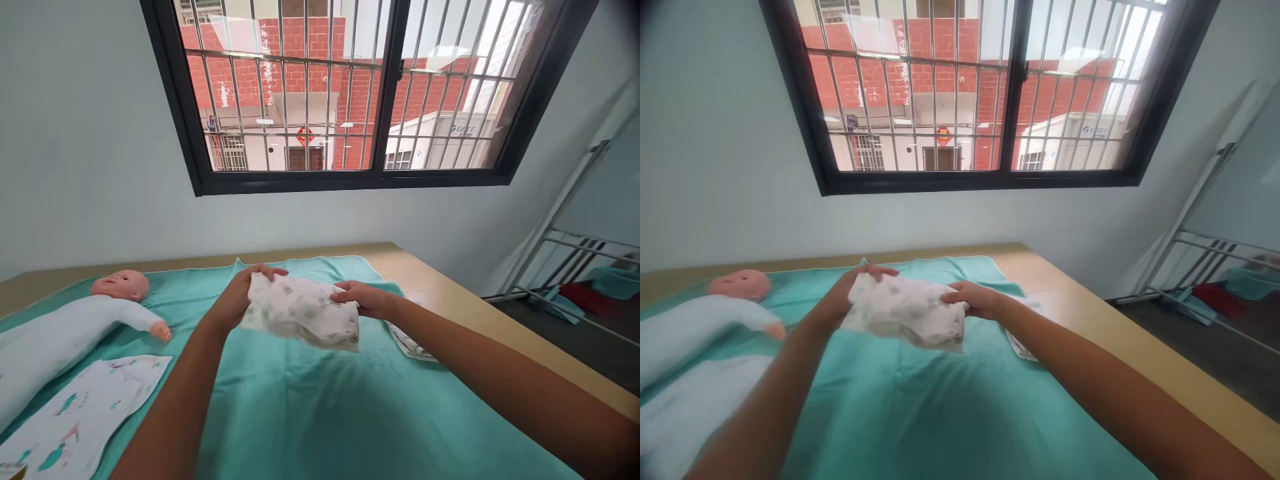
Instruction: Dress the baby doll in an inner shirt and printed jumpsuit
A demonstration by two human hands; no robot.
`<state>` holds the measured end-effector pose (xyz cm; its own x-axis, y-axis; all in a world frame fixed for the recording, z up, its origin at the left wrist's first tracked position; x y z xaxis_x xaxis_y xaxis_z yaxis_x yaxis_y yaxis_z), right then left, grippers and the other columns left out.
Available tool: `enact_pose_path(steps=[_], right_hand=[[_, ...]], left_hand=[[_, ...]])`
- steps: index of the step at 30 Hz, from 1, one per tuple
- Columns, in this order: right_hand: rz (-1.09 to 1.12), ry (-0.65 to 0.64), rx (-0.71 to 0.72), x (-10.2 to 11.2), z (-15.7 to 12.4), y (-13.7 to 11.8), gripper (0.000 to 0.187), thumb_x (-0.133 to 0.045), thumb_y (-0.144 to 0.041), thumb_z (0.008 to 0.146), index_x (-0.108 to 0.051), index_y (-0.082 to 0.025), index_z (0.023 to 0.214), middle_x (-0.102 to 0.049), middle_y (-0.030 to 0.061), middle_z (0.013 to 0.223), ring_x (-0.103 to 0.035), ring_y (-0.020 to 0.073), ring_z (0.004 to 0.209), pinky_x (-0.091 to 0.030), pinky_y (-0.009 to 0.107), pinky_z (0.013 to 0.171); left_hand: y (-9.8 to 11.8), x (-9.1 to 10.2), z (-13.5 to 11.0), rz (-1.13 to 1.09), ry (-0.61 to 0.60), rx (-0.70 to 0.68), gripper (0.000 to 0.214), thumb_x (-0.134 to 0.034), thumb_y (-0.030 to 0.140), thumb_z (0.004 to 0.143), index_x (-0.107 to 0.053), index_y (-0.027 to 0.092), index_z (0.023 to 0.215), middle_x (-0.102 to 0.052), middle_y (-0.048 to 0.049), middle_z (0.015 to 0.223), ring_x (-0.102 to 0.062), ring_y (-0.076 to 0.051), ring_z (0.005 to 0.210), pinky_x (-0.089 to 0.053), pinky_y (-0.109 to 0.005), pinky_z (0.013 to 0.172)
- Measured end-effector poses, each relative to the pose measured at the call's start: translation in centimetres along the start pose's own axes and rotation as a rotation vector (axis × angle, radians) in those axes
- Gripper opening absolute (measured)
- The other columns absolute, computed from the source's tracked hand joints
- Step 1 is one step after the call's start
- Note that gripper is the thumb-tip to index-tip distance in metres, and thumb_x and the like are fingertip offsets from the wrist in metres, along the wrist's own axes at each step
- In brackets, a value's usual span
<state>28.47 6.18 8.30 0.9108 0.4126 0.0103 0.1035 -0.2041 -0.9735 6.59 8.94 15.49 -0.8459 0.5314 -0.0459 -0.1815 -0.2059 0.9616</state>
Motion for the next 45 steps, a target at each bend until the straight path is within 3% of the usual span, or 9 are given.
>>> enact_pose_path(steps=[5,11,19,24,29,34,37,40,45], right_hand=[[-0.278,-0.054,-0.173,-0.9,5.2,3.8,0.036,-0.079,-0.042,0.065,-0.07,-0.02,0.092,-0.069,0.0034,0.087,-0.063,0.0147,0.073,-0.049,0.022,0.058],[-0.59,0.322,0.056,0.9,7.7,6.0,0.027,-0.064,-0.043,0.074,-0.067,-0.018,0.084,-0.066,0.0025,0.079,-0.058,0.017,0.071,-0.043,0.026,0.06],[-0.539,0.414,0.383,1.2,5.6,4.9,0.027,-0.057,-0.044,0.082,-0.066,-0.02,0.091,-0.067,0.0045,0.098,-0.061,0.021,0.093,-0.047,0.034,0.086],[-0.6,0.01,0.348,-1.0,4.1,4.3,0.041,-0.068,-0.043,0.077,-0.066,-0.028,0.115,-0.054,0.004,0.138,-0.041,0.0271,0.134,-0.034,0.039,0.109],[-0.864,-0.236,0.216,-2.5,2.8,5.4,0.088,-0.085,-0.04,0.058,-0.049,-0.04,0.138,-0.029,0.0007,0.157,-0.006,0.0365,0.147,-0.023,0.051,0.114],[-0.836,-0.163,0.338,-3.2,3.4,5.0,0.044,-0.073,-0.038,0.074,-0.067,-0.036,0.118,-0.046,0.0002,0.146,-0.023,0.0327,0.143,-0.014,0.052,0.116],[-0.747,-0.009,0.399,-2.1,3.7,4.3,0.018,-0.061,-0.037,0.084,-0.074,-0.027,0.093,-0.061,0.0034,0.13,-0.045,0.0281,0.13,-0.026,0.045,0.113],[-0.706,-0.11,0.328,-1.8,3.5,4.8,0.02,-0.066,-0.039,0.08,-0.074,-0.028,0.096,-0.055,0.0015,0.138,-0.038,0.0287,0.136,-0.03,0.042,0.111],[-0.77,-0.284,0.229,-1.3,2.8,5.7,0.05,-0.076,-0.034,0.069,-0.067,-0.037,0.118,-0.036,-0.0034,0.153,-0.016,0.0316,0.146,-0.02,0.046,0.117]], left_hand=[[-7.2,5.1,-4.4,0.074,-0.005,0.243,0.015,-0.068,0.025,0.067,-0.062,0.015,0.076,-0.065,-0.0117,0.122,-0.067,-0.028,0.096,-0.053,-0.036,0.074],[-13.0,9.1,-5.0,0.316,0.29,0.187,0.021,-0.065,0.03,0.066,-0.066,0.017,0.082,-0.07,-0.0092,0.112,-0.064,-0.027,0.103,-0.049,-0.039,0.091],[-10.6,9.1,-5.6,0.356,0.296,0.129,0.036,-0.065,0.042,0.075,-0.069,0.018,0.101,-0.064,-0.0104,0.127,-0.055,-0.029,0.121,-0.042,-0.043,0.104],[-10.3,7.2,-6.8,0.414,-0.112,0.279,0.054,-0.072,0.03,0.072,-0.063,0.027,0.126,-0.043,-0.0045,0.15,-0.036,-0.032,0.139,-0.029,-0.046,0.114],[-11.5,6.2,-6.5,0.659,-0.117,0.245,0.047,-0.068,0.039,0.075,-0.065,0.031,0.122,-0.043,0.0002,0.149,-0.022,-0.029,0.146,-0.017,-0.045,0.119],[-12.1,6.7,-5.6,0.644,0.142,0.168,0.03,-0.057,0.047,0.082,-0.075,0.023,0.088,-0.065,-0.006,0.127,-0.045,-0.028,0.133,-0.026,-0.044,0.116],[-11.7,6.1,-5.9,0.638,-0.015,0.212,0.029,-0.065,0.039,0.076,-0.074,0.026,0.101,-0.054,-0.0039,0.141,-0.032,-0.03,0.142,-0.021,-0.047,0.117],[-11.1,5.8,-6.8,0.648,-0.218,0.286,0.047,-0.064,0.024,0.072,-0.067,0.031,0.119,-0.037,0.0018,0.153,-0.016,-0.03,0.147,-0.016,-0.047,0.118],[-10.9,6.0,-7.1,0.679,-0.219,0.272,0.05,-0.055,0.018,0.073,-0.066,0.032,0.12,-0.035,0.0053,0.154,-0.017,-0.027,0.147,-0.016,-0.042,0.119]])
Point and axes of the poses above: each hand's wrist, its own z-axis towards the middle knuckle, its own x-axis out of the back of the hand, y = z × x, the point moved 8 cm from there along z, towards the middle knuckle
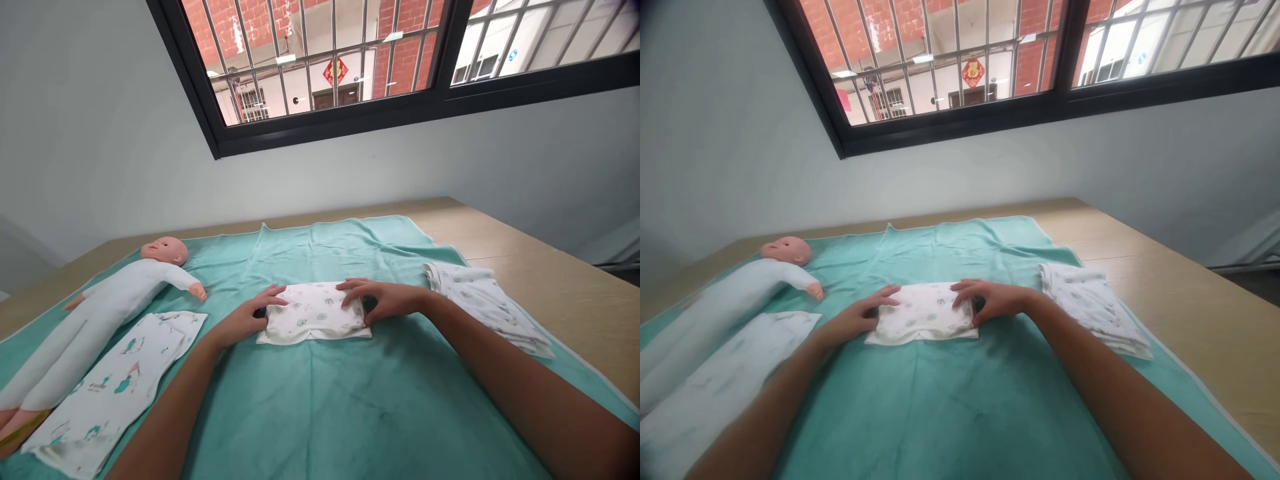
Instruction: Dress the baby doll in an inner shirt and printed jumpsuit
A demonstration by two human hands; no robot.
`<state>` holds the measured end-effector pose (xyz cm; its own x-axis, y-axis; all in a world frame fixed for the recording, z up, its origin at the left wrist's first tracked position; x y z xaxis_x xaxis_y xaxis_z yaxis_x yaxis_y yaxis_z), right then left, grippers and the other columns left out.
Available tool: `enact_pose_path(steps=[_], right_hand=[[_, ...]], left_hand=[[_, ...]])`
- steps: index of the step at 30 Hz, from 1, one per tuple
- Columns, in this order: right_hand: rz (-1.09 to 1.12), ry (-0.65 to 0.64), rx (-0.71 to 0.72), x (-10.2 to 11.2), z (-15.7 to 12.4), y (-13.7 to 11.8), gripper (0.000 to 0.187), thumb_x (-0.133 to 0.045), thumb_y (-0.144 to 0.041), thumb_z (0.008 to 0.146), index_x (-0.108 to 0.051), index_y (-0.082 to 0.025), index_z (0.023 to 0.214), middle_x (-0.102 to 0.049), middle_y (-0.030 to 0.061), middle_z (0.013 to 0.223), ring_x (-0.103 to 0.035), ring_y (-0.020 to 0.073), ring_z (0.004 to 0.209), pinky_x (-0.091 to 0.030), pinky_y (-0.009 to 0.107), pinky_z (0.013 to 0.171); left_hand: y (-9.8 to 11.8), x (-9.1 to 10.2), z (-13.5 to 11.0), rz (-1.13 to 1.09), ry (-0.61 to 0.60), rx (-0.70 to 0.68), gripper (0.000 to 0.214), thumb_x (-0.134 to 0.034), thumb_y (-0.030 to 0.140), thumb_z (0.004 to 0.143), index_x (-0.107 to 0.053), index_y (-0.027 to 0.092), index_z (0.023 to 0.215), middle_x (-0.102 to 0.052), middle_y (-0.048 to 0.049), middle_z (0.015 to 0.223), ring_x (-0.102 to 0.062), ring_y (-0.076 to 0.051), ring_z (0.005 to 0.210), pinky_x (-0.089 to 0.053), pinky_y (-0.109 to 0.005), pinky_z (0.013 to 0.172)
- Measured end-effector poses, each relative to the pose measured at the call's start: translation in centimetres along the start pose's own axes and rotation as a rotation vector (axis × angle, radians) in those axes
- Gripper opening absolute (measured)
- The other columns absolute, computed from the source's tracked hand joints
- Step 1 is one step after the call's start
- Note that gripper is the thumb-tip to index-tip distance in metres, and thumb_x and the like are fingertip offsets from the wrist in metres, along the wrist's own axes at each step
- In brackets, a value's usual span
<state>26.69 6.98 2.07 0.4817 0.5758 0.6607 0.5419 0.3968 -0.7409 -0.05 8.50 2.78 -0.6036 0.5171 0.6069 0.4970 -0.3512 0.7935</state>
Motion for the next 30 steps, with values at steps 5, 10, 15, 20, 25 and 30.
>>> enact_pose_path(steps=[5,10,15,20,25,30], right_hand=[[0.075,0.167,0.008,0.2,0.8,0.3,0.024,-0.072,-0.037,0.073,-0.074,-0.028,0.095,-0.051,0.0001,0.141,-0.039,0.0282,0.134,-0.031,0.037,0.111],[0.149,0.471,-0.096,1.1,1.2,1.7,0.031,-0.061,-0.049,0.081,-0.067,-0.021,0.092,-0.067,0.0034,0.097,-0.059,0.021,0.089,-0.045,0.031,0.078],[0.188,0.718,-0.143,1.8,1.0,2.5,0.039,-0.049,-0.056,0.087,-0.055,-0.019,0.078,-0.056,-0.001,0.072,-0.05,0.0152,0.069,-0.039,0.027,0.063],[0.216,0.496,-0.077,0.5,1.7,1.3,0.049,-0.071,-0.051,0.072,-0.061,-0.023,0.112,-0.063,0.0022,0.104,-0.059,0.0214,0.092,-0.047,0.03,0.076],[0.161,0.391,-0.001,-0.2,1.6,-0.1,0.061,-0.079,-0.036,0.062,-0.064,-0.025,0.12,-0.059,0.0037,0.125,-0.057,0.0243,0.108,-0.046,0.032,0.09],[0.158,0.57,-0.087,1.6,2.4,0.9,0.024,-0.064,-0.041,0.076,-0.068,-0.019,0.084,-0.065,-0.0006,0.079,-0.059,0.0176,0.077,-0.045,0.027,0.069]], left_hand=[[0.0,-0.2,0.9,-0.023,0.166,0.008,0.03,-0.061,0.033,0.076,-0.074,0.026,0.102,-0.052,-0.002,0.143,-0.036,-0.03,0.139,-0.023,-0.042,0.116],[-0.9,0.2,1.4,-0.1,0.337,0.072,0.039,-0.056,0.05,0.082,-0.073,0.019,0.098,-0.068,-0.006,0.116,-0.057,-0.027,0.111,-0.041,-0.035,0.1],[-2.3,1.1,1.1,-0.181,0.566,0.173,0.043,-0.052,0.058,0.085,-0.067,0.017,0.084,-0.062,0.0019,0.072,-0.053,-0.015,0.07,-0.041,-0.023,0.063],[-1.6,1.0,1.4,-0.228,0.639,0.112,0.041,-0.054,0.057,0.084,-0.063,0.018,0.075,-0.058,0.0029,0.068,-0.049,-0.013,0.065,-0.038,-0.021,0.061],[-1.3,0.9,1.6,-0.247,0.636,0.049,0.037,-0.054,0.053,0.085,-0.066,0.018,0.083,-0.062,0.0004,0.076,-0.053,-0.015,0.074,-0.04,-0.022,0.068],[-0.6,2.2,2.2,-0.195,0.721,0.016,0.037,-0.05,0.051,0.087,-0.057,0.018,0.07,-0.051,0.0035,0.065,-0.045,-0.013,0.065,-0.037,-0.022,0.062]])
Point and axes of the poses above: each hand's wrist, its own z-axis towards the middle knuckle, its own x-axis out of the back of the hand, y = z × x, the point moved 8 cm from there along z, towards the middle knuckle
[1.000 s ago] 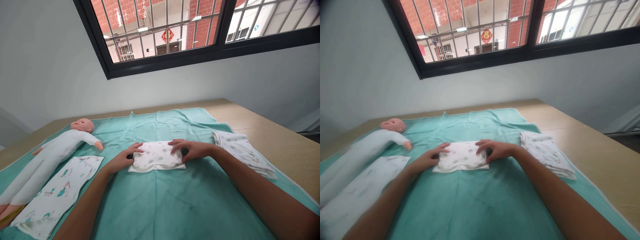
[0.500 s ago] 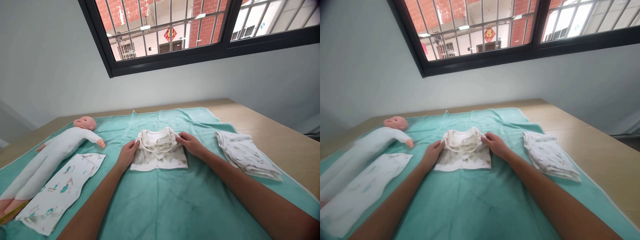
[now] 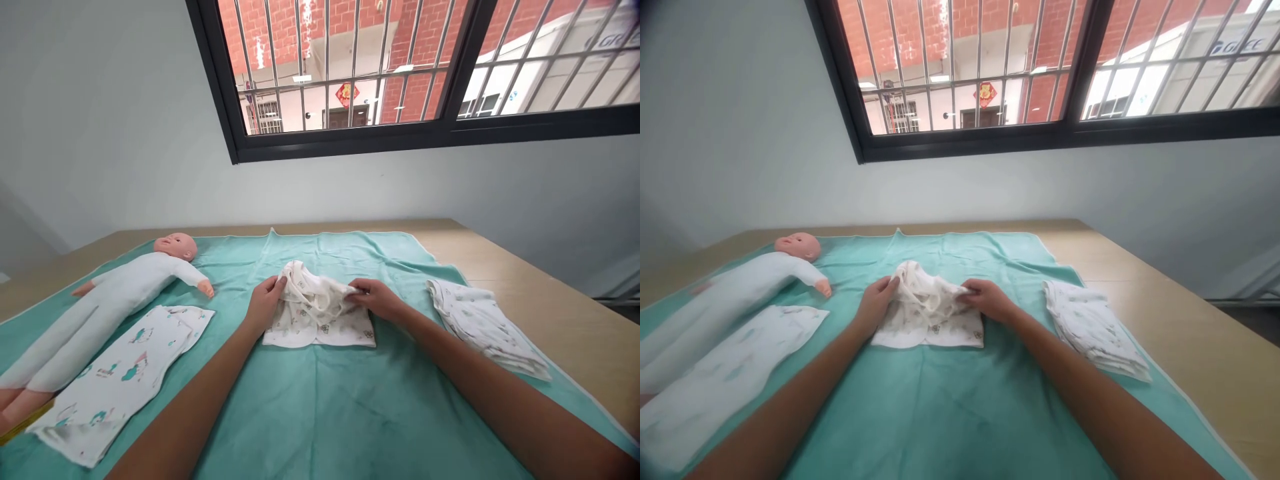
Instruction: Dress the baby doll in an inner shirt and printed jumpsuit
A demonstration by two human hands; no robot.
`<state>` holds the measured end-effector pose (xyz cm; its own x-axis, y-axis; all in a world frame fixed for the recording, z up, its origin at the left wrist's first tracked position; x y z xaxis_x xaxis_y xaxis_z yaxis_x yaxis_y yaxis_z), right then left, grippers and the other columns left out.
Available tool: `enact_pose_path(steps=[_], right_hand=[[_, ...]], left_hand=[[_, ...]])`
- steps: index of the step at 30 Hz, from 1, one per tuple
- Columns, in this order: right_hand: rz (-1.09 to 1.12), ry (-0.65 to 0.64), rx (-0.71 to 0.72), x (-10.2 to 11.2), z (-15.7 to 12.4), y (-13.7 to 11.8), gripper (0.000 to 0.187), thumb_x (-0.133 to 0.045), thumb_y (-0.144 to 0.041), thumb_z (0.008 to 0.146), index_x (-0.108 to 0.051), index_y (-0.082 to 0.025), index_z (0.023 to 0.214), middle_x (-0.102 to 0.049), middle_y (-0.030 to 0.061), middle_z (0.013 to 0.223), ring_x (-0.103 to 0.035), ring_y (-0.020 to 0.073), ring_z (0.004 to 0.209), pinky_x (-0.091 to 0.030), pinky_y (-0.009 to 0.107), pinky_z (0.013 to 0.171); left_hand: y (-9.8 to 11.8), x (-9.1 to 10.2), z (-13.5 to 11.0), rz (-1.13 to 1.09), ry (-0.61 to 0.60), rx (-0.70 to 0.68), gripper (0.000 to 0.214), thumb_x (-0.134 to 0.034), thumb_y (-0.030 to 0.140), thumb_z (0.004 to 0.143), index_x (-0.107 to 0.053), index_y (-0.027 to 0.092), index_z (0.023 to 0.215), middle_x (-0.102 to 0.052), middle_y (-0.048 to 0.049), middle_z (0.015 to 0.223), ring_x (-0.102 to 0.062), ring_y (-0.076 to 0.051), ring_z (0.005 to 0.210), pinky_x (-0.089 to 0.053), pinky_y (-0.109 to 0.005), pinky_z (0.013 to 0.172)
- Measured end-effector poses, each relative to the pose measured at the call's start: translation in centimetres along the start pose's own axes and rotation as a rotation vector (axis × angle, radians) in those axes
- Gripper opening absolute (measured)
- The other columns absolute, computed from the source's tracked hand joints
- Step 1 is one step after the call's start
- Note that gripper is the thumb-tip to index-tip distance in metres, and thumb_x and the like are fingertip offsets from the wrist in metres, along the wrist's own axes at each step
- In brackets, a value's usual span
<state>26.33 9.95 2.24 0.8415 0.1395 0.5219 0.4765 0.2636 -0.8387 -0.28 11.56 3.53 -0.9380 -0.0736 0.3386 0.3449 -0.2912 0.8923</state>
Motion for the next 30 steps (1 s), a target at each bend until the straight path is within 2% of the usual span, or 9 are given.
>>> enact_pose_path(steps=[4,8,11,13,16,19,22,25,30], right_hand=[[-0.108,0.233,-0.003,1.8,3.4,-0.5,0.031,-0.057,-0.05,0.081,-0.061,-0.02,0.077,-0.059,-0.0023,0.07,-0.053,0.015,0.066,-0.04,0.025,0.059],[-0.211,0.416,-0.135,2.6,6.8,1.5,0.028,-0.05,-0.044,0.085,-0.062,-0.02,0.093,-0.067,0.0038,0.084,-0.061,0.0202,0.075,-0.046,0.03,0.066],[-0.26,0.508,-0.188,2.7,7.7,3.7,0.036,-0.047,-0.033,0.087,-0.055,-0.017,0.118,-0.063,0.013,0.118,-0.061,0.0258,0.102,-0.046,0.038,0.085],[-0.285,0.523,-0.16,2.5,7.7,4.3,0.041,-0.046,-0.031,0.088,-0.052,-0.017,0.125,-0.056,0.0139,0.132,-0.055,0.0261,0.116,-0.043,0.04,0.095],[-0.419,0.471,0.071,1.5,7.3,2.3,0.037,-0.044,-0.032,0.091,-0.056,-0.019,0.124,-0.055,0.0105,0.135,-0.05,0.0251,0.124,-0.039,0.04,0.104],[-0.58,0.367,0.279,-0.6,6.8,-0.4,0.033,-0.04,-0.03,0.095,-0.061,-0.02,0.118,-0.057,0.0087,0.135,-0.05,0.0238,0.125,-0.033,0.042,0.109],[-0.699,0.155,0.301,-3.3,6.7,-0.9,0.037,-0.036,-0.035,0.098,-0.058,-0.021,0.125,-0.057,0.0084,0.137,-0.049,0.0216,0.128,-0.025,0.043,0.114],[-0.786,-0.037,0.228,-5.2,6.6,0.0,0.052,-0.033,-0.046,0.098,-0.046,-0.018,0.14,-0.044,0.0111,0.148,-0.036,0.0238,0.139,-0.021,0.045,0.115],[-0.799,-0.048,0.088,-5.0,6.6,1.0,0.061,-0.027,-0.055,0.098,-0.039,-0.02,0.145,-0.033,0.0106,0.155,-0.026,0.0286,0.143,-0.016,0.049,0.115]], left_hand=[[0.0,-0.1,4.0,0.169,0.139,0.057,0.04,-0.046,0.049,0.088,-0.043,0.02,0.06,-0.043,0.0042,0.058,-0.042,-0.012,0.06,-0.034,-0.022,0.056],[-2.6,-1.0,8.7,0.277,0.191,0.214,0.033,-0.044,0.037,0.088,-0.048,0.02,0.06,-0.051,-0.001,0.058,-0.051,-0.017,0.058,-0.039,-0.028,0.057],[-4.6,-1.3,9.7,0.341,0.22,0.24,0.025,-0.042,0.033,0.09,-0.06,0.017,0.085,-0.066,-0.0118,0.086,-0.062,-0.025,0.083,-0.046,-0.036,0.074],[-4.4,-1.6,9.3,0.397,0.212,0.138,0.028,-0.042,0.034,0.091,-0.06,0.017,0.105,-0.065,-0.014,0.113,-0.058,-0.026,0.108,-0.044,-0.038,0.092],[-1.7,-3.3,7.8,0.567,0.103,-0.191,0.034,-0.039,0.033,0.094,-0.059,0.017,0.117,-0.059,-0.0116,0.13,-0.046,-0.024,0.129,-0.032,-0.039,0.11],[0.0,-6.3,6.1,0.735,-0.144,-0.398,0.041,-0.034,0.034,0.096,-0.057,0.016,0.126,-0.049,-0.0104,0.144,-0.034,-0.024,0.14,-0.025,-0.042,0.115],[-1.2,-8.2,4.5,0.843,-0.401,-0.345,0.054,-0.031,0.047,0.097,-0.044,0.019,0.141,-0.029,-0.009,0.157,-0.022,-0.027,0.146,-0.021,-0.048,0.116],[-2.8,-8.2,2.9,0.881,-0.533,-0.263,0.061,-0.022,0.055,0.097,-0.03,0.025,0.15,-0.02,-0.005,0.16,-0.017,-0.026,0.147,-0.013,-0.051,0.118],[-3.8,-5.9,1.7,0.87,-0.459,-0.169,0.057,-0.024,0.053,0.097,-0.03,0.033,0.15,-0.022,0.0008,0.159,-0.014,-0.026,0.148,-0.011,-0.047,0.118]])
Point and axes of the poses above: each hand's wrist, its own z-axis towards the middle knuckle, its own x-axis out of the back of the hand, y = z × x, the point moved 8 cm from there along z, towards the middle knuckle
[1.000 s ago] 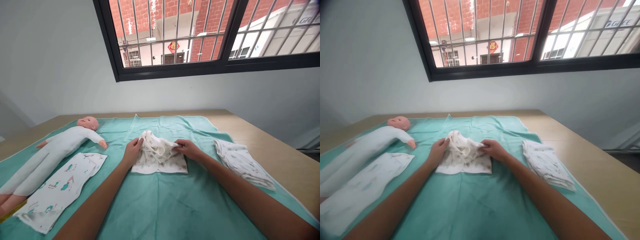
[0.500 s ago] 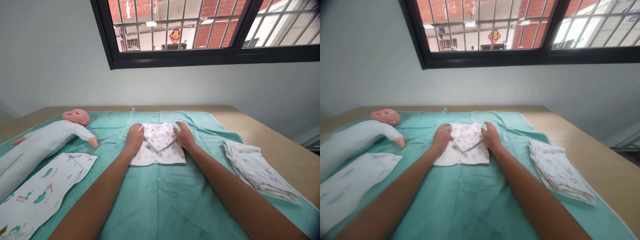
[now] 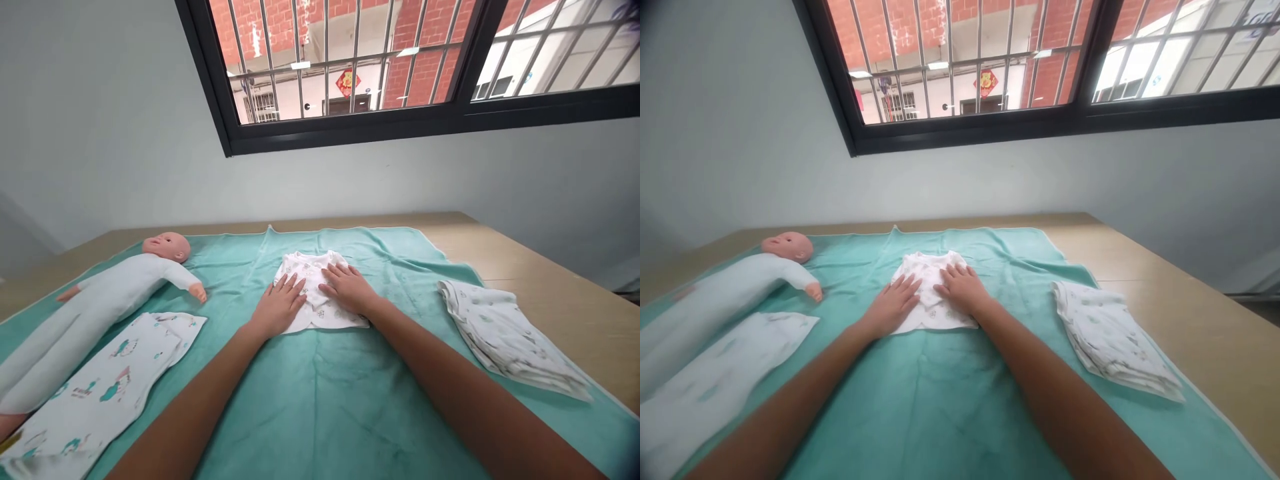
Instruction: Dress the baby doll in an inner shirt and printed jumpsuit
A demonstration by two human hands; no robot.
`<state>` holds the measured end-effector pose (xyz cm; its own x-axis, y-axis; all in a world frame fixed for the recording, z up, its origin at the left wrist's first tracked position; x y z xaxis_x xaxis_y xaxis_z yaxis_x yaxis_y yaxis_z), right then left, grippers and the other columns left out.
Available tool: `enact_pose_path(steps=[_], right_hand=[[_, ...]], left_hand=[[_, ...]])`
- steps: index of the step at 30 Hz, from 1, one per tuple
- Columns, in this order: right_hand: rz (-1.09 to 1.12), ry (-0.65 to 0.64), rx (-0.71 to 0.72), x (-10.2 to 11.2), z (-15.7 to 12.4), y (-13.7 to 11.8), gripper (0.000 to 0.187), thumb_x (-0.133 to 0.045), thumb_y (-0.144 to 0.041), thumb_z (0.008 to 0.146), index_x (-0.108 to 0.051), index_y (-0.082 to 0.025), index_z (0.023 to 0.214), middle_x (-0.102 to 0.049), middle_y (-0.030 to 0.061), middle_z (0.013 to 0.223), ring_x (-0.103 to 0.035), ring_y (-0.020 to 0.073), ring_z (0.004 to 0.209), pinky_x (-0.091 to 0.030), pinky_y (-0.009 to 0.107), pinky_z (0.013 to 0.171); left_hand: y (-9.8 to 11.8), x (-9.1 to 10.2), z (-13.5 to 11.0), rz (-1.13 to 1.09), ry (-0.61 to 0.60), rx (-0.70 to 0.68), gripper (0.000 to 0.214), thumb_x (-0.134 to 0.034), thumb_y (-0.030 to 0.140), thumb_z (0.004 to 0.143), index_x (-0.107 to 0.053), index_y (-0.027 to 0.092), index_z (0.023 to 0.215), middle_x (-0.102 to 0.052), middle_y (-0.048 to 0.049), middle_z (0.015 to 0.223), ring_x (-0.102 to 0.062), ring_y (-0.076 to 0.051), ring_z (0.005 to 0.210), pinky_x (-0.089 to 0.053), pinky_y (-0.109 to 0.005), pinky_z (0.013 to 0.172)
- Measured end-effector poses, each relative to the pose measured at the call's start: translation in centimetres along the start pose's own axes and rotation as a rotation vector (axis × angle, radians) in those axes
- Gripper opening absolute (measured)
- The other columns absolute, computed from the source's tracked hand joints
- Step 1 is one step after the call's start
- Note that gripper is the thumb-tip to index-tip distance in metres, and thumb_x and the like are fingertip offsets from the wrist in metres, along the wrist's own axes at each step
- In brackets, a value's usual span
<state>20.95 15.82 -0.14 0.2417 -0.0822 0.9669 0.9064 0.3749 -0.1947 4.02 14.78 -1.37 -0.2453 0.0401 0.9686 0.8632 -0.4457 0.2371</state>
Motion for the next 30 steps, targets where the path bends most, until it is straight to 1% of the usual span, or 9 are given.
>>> enact_pose_path(steps=[4,7,12,15,20,22,24,27,30], right_hand=[[0.041,0.021,-0.146,0.3,0.2,1.2,0.058,-0.024,-0.055,0.098,-0.043,-0.02,0.141,-0.03,0.0111,0.156,-0.024,0.0268,0.144,-0.021,0.051,0.112],[0.052,0.017,-0.165,0.4,0.4,1.3,0.058,-0.025,-0.054,0.098,-0.043,-0.019,0.141,-0.03,0.0122,0.156,-0.023,0.0257,0.144,-0.019,0.05,0.113],[0.062,0.036,-0.183,0.7,0.3,2.0,0.061,-0.027,-0.056,0.097,-0.04,-0.019,0.143,-0.025,0.012,0.158,-0.019,0.0244,0.146,-0.019,0.049,0.114],[0.064,0.018,-0.163,0.8,0.5,2.7,0.059,-0.026,-0.055,0.097,-0.041,-0.019,0.142,-0.025,0.0104,0.158,-0.02,0.0237,0.146,-0.018,0.049,0.114],[0.034,0.045,-0.216,1.2,0.6,4.0,0.058,-0.031,-0.052,0.097,-0.044,-0.016,0.14,-0.029,0.0144,0.156,-0.026,0.0282,0.143,-0.019,0.051,0.113],[0.016,0.119,-0.158,1.7,0.6,3.2,0.053,-0.036,-0.049,0.097,-0.05,-0.016,0.135,-0.035,0.0145,0.153,-0.026,0.0291,0.143,-0.016,0.052,0.114],[0.042,0.139,0.005,1.9,0.4,1.3,0.051,-0.042,-0.05,0.095,-0.053,-0.019,0.133,-0.041,0.013,0.149,-0.03,0.0273,0.142,-0.011,0.049,0.116],[0.161,-0.003,0.27,1.1,-0.1,-1.6,0.069,-0.054,-0.062,0.084,-0.046,-0.023,0.141,-0.038,0.0089,0.152,-0.031,0.0252,0.141,-0.012,0.043,0.118],[0.238,-0.117,0.342,0.6,-0.5,-2.9,0.088,-0.062,-0.066,0.075,-0.036,-0.025,0.148,-0.028,0.0075,0.157,-0.024,0.0275,0.145,-0.011,0.043,0.118]], left_hand=[[-2.1,0.8,0.4,-0.017,0.063,0.165,0.055,-0.027,0.05,0.097,-0.038,0.029,0.146,-0.027,-0.0035,0.158,-0.022,-0.03,0.145,-0.018,-0.05,0.115],[-2.4,1.2,1.7,-0.01,0.077,0.221,0.053,-0.027,0.048,0.097,-0.04,0.027,0.144,-0.031,-0.0064,0.156,-0.025,-0.031,0.144,-0.02,-0.052,0.113],[-0.5,2.0,4.0,0.042,0.22,0.082,0.046,-0.029,0.036,0.098,-0.047,0.023,0.138,-0.033,-0.0072,0.156,-0.021,-0.026,0.146,-0.016,-0.05,0.116],[-0.9,1.0,4.8,-0.005,0.171,0.092,0.048,-0.028,0.038,0.098,-0.049,0.021,0.137,-0.037,-0.0077,0.154,-0.026,-0.026,0.144,-0.02,-0.046,0.116],[-2.7,0.7,4.9,-0.053,0.144,0.219,0.054,-0.031,0.046,0.096,-0.047,0.019,0.14,-0.031,-0.0086,0.156,-0.026,-0.032,0.144,-0.021,-0.049,0.115],[-2.5,1.1,4.6,-0.112,0.143,0.182,0.053,-0.038,0.044,0.093,-0.049,0.019,0.138,-0.035,-0.0082,0.154,-0.024,-0.03,0.144,-0.019,-0.048,0.116],[-1.7,1.5,4.3,-0.194,0.119,0.098,0.049,-0.046,0.032,0.087,-0.053,0.022,0.135,-0.042,-0.0049,0.151,-0.024,-0.026,0.145,-0.016,-0.046,0.118],[-0.9,1.7,3.9,-0.286,0.063,0.013,0.057,-0.046,0.013,0.075,-0.059,0.025,0.129,-0.047,-0.0007,0.147,-0.029,-0.022,0.143,-0.012,-0.045,0.119],[-0.8,1.6,3.7,-0.283,0.065,0.013,0.061,-0.044,0.01,0.072,-0.059,0.025,0.13,-0.048,-0.0006,0.146,-0.031,-0.022,0.142,-0.014,-0.044,0.119]])
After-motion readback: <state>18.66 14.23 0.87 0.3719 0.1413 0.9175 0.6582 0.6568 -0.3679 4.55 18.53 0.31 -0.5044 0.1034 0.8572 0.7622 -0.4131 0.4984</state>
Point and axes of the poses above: each hand's wrist, its own z-axis towards the middle knuckle, its own x-axis out of the back of the hand, y = z × x, the point moved 8 cm from there along z, towards the middle knuckle
